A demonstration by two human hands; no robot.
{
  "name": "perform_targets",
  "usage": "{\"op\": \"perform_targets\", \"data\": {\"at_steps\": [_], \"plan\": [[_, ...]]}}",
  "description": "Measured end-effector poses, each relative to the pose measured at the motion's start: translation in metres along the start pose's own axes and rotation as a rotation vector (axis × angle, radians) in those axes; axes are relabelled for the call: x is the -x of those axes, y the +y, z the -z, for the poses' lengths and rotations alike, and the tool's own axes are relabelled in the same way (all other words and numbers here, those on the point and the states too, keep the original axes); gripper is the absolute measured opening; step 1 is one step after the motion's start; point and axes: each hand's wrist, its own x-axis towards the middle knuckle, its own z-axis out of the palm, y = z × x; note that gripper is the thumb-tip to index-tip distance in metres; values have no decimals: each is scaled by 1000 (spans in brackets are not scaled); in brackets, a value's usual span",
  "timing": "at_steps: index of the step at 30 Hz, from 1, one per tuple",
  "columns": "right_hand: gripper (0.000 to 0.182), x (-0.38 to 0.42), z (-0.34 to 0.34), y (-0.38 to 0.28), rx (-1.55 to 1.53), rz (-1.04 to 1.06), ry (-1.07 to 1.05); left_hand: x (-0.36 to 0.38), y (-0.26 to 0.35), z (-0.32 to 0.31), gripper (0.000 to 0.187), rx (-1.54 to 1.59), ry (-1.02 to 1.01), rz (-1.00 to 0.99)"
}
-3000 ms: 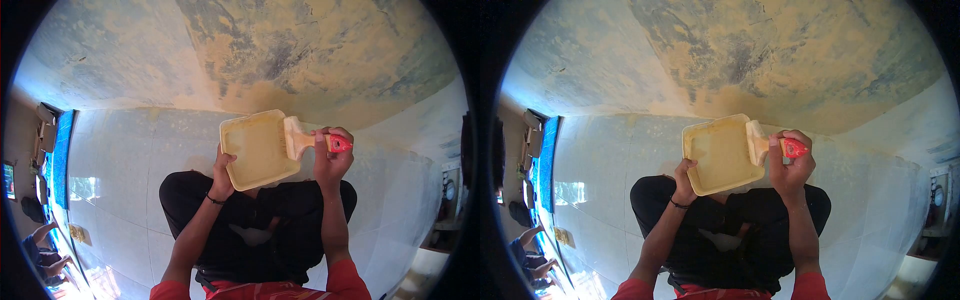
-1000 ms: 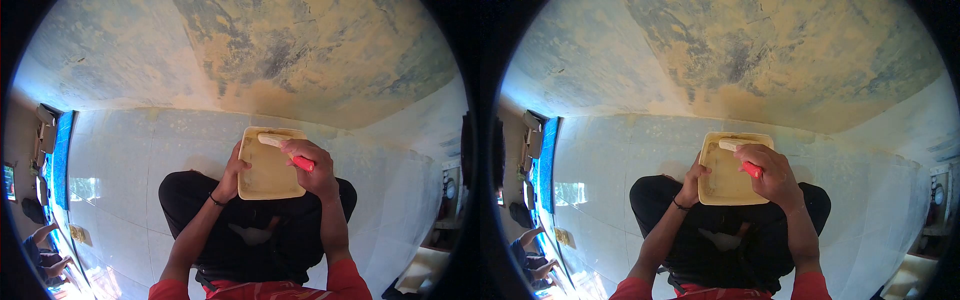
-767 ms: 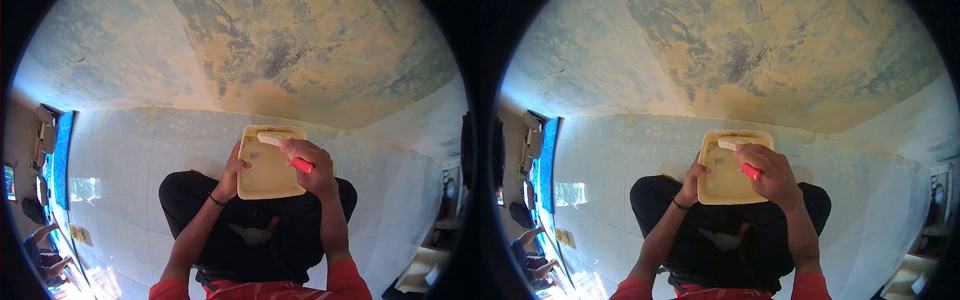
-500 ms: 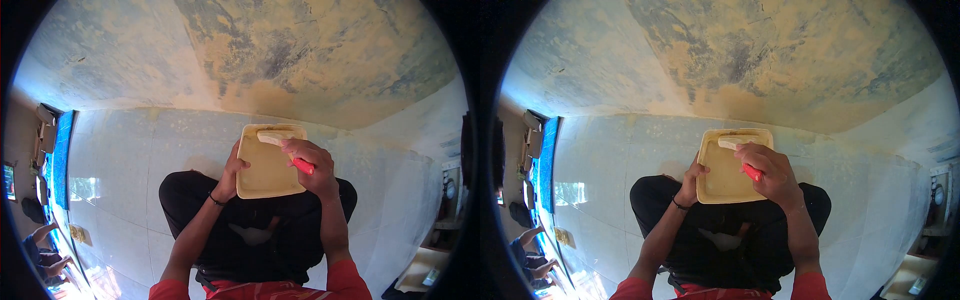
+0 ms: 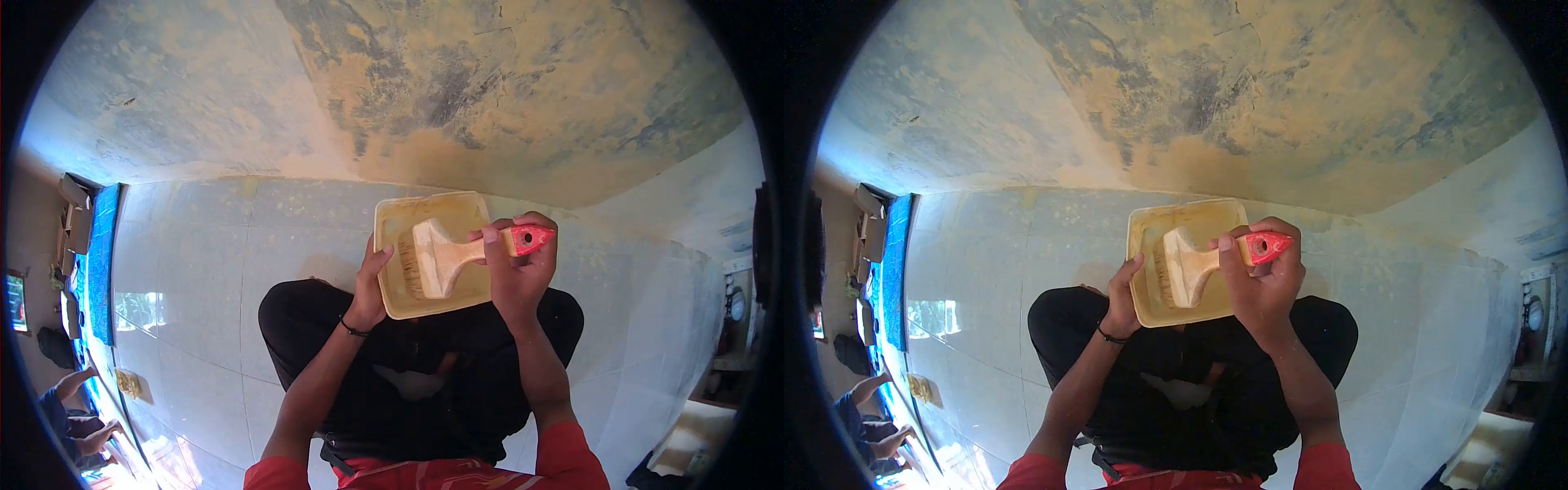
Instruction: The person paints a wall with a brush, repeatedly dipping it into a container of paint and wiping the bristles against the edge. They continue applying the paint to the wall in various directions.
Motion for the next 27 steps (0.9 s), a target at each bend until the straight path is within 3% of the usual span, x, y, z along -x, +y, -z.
{"op": "perform_targets", "data": {"at_steps": [7, 13, 27], "plan": [[30, 5, -13, 0, -181, -190, 18, -1, -1, -3, 57, -37, -51, -61], [28, 5, -16, 3, -221, -291, 65, 6, 7, -13, 63, -58, -78, -43], [27, 2, -18, 10, -272, -367, 151, 10, 8, -14, 70, -123, -87, -10]]}}
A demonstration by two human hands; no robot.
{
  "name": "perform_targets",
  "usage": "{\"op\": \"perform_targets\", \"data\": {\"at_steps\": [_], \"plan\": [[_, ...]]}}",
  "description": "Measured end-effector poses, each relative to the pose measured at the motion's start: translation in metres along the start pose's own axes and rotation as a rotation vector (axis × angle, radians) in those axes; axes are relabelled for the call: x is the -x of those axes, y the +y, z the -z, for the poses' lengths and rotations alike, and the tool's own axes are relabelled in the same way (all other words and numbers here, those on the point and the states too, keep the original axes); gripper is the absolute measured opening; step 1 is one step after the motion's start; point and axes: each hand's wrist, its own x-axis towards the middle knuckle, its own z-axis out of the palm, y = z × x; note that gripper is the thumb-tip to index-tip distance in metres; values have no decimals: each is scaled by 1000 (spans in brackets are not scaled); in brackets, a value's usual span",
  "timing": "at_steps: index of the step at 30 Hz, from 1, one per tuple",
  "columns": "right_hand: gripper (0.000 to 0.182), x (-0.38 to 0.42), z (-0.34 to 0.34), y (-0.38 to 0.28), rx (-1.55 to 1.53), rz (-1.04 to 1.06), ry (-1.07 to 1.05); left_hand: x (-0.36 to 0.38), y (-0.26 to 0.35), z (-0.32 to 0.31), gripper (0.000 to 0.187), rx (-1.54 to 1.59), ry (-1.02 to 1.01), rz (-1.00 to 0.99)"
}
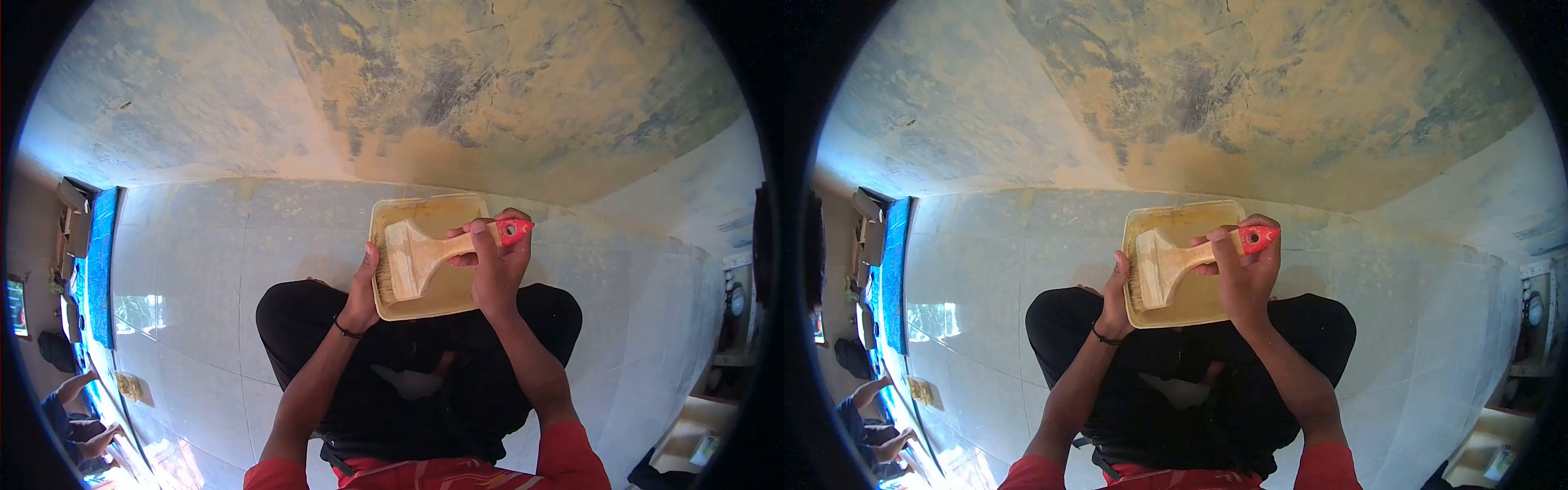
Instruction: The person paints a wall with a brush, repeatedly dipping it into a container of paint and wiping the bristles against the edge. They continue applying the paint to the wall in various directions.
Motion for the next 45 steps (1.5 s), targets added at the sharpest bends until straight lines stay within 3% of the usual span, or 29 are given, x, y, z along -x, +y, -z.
{"op": "perform_targets", "data": {"at_steps": [11, 14, 16, 23, 31, 45], "plan": [[29, -4, 6, -9, 24, -6, -81, -7, -6, 6, 65, 10, -18, -52], [30, -7, 10, -23, 41, 86, -117, -10, -10, 16, 64, 25, -10, -66], [29, -11, 15, -30, 95, 185, -34, -10, -12, 18, 64, 68, -14, -38], [33, -16, 31, -39, 179, 201, 86, -9, -14, 18, 65, 65, 4, -24], [36, -6, 28, -27, 488, 579, 44, -11, -17, 16, 63, 41, 5, -49], [28, 5, 3, -24, 500, 472, -103, -13, -19, 7, 59, 40, 6, -84]]}}
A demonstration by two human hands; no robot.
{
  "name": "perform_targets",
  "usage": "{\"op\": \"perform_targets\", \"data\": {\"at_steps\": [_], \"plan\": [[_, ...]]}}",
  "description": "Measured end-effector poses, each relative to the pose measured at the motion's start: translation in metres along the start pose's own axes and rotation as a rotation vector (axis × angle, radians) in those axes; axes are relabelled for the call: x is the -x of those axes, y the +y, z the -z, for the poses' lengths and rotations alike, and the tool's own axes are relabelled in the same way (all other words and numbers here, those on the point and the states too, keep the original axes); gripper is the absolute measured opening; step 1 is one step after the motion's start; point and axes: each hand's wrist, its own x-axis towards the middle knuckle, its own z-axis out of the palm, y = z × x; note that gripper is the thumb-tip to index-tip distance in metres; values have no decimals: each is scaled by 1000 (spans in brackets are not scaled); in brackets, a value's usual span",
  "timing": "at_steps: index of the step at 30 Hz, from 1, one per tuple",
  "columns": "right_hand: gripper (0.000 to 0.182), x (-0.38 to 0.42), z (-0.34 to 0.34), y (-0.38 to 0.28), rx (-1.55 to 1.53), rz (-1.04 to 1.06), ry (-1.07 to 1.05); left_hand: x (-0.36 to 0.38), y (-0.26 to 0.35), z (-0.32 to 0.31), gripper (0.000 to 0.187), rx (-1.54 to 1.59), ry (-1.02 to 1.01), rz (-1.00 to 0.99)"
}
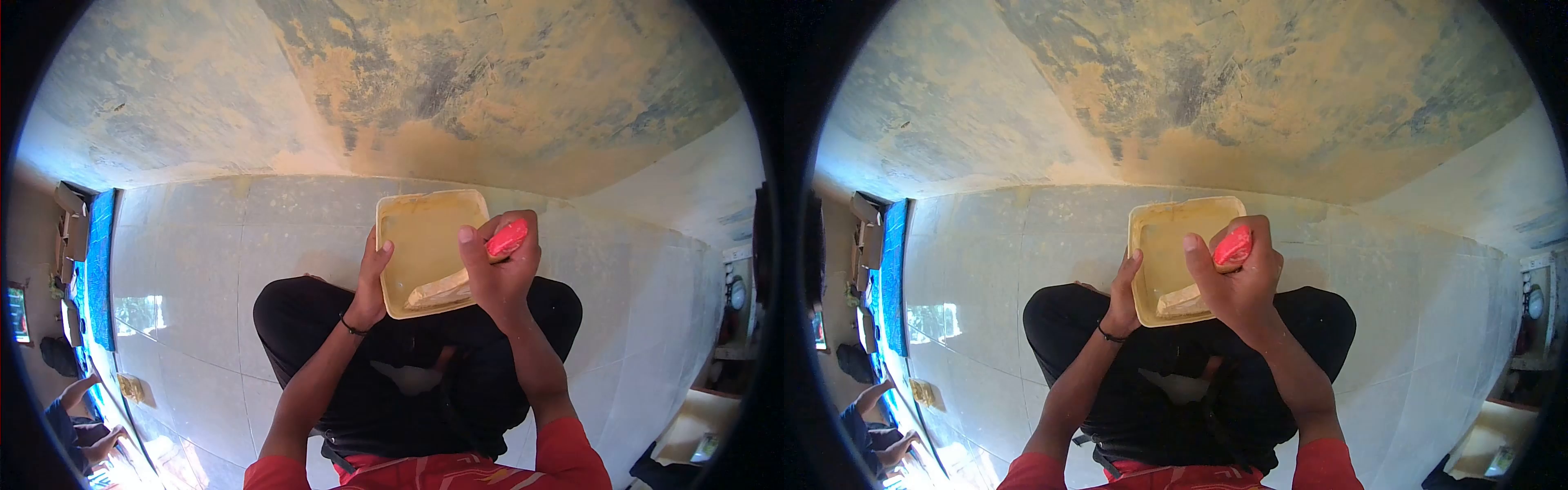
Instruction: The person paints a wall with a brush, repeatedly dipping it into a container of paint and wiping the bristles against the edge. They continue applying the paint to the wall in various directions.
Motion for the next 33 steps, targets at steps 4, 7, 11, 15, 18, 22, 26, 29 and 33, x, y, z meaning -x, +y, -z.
{"op": "perform_targets", "data": {"at_steps": [4, 7, 11, 15, 18, 22, 26, 29, 33], "plan": [[27, -2, -6, -3, 5, -97, -79, 1, 3, -10, 58, -22, -9, -55], [29, -5, -7, -1, 55, -119, -121, 2, 2, -12, 57, -21, 7, -42], [30, -7, -9, 0, 43, -150, -153, 2, 0, -12, 56, -7, 1, -30], [31, -7, -10, 1, 82, -190, -188, 4, -2, -13, 57, -3, -3, -6], [34, -8, -8, 1, 81, -222, -202, 4, -3, -14, 58, 14, -18, 10], [43, -14, 1, -2, 143, -179, -306, 3, -4, -15, 58, -10, -38, -13], [49, -23, 10, -7, 39, -182, -386, 1, -4, -8, 57, 93, -90, 41], [41, -38, 20, -21, -8, -255, -633, 1, 1, -9, 58, 117, -81, 43], [44, -58, 27, -49, 21, -161, -889, 4, 19, -14, 57, 79, -17, -45]]}}
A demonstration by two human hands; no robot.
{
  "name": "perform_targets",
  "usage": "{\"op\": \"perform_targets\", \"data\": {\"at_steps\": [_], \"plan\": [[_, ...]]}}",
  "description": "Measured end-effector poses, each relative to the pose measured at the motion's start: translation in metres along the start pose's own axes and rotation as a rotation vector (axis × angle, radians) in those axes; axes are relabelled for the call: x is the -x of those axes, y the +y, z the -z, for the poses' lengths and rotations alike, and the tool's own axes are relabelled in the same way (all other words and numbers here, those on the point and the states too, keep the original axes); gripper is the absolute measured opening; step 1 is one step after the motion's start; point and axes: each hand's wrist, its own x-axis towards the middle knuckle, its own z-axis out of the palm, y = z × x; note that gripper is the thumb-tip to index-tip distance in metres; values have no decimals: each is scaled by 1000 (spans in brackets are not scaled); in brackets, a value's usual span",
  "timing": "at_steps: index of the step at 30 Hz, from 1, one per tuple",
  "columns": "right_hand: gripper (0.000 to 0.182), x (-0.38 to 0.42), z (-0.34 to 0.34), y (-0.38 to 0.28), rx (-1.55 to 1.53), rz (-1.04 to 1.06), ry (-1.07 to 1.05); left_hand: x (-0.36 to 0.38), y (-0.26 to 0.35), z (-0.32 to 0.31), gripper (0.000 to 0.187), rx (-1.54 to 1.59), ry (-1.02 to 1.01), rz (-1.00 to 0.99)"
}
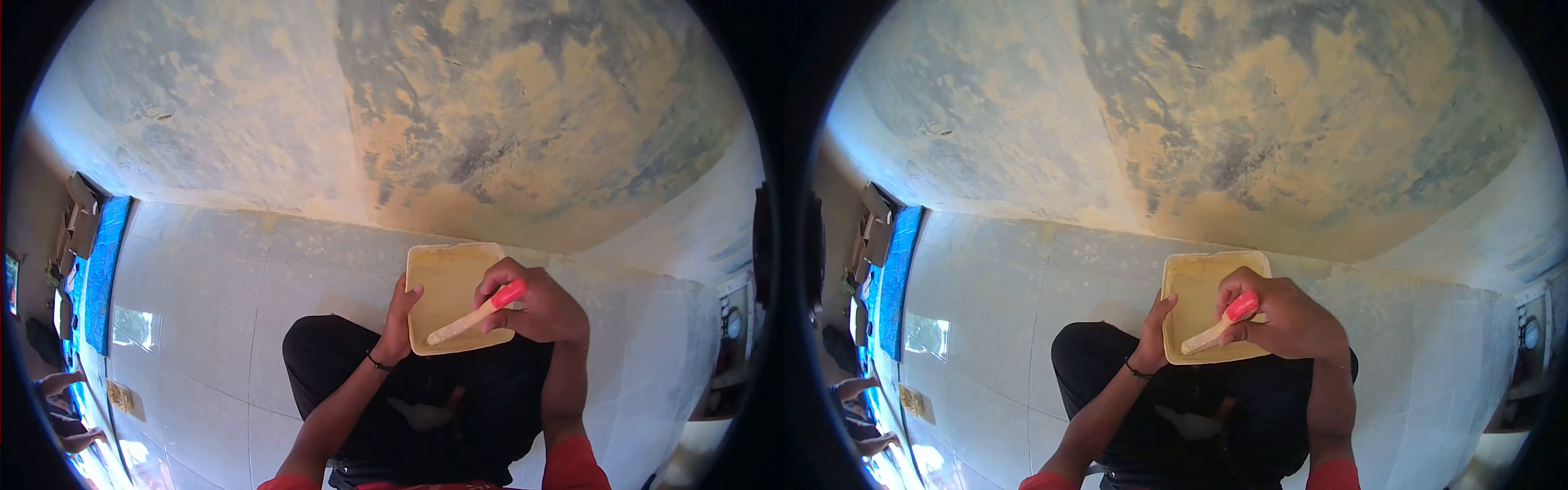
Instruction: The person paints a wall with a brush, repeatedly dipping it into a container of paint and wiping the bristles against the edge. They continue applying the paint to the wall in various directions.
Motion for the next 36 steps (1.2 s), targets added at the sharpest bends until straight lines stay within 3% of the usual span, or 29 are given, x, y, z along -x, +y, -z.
{"op": "perform_targets", "data": {"at_steps": [2, 4, 5, 7, 10, 14, 16, 22, 26, 28, 36], "plan": [[43, -6, 9, -16, 91, 15, -66, 2, 8, -1, 56, 9, 10, -20], [42, -17, 16, -31, 62, 90, 143, 4, 15, -6, 54, -73, 60, -88], [42, -25, 18, -40, 73, 95, 135, 5, 18, -5, 54, -64, 57, -98], [36, -46, 20, -59, -252, 227, 416, 7, 23, -3, 55, -56, 87, -91], [31, -92, 18, -86, -87, 330, 542, 10, 28, 2, 62, 22, 134, -97], [27, -155, -18, -81, -16, 430, 516, 16, 33, 4, 65, -23, 188, -153], [26, -181, -38, -66, 168, 457, 392, 17, 35, 8, 68, -30, 158, -158], [24, -231, -85, -5, 302, 329, 288, 14, 28, 10, 72, -138, 189, -157], [23, -246, -82, 20, 408, 395, 328, 14, 24, 11, 78, -120, 154, -117], [22, -247, -75, 15, 266, 404, 356, 14, 24, 10, 78, -122, 142, -101], [26, -237, -32, -63, 424, 535, 488, 14, 15, 10, 81, -199, 126, -93]]}}
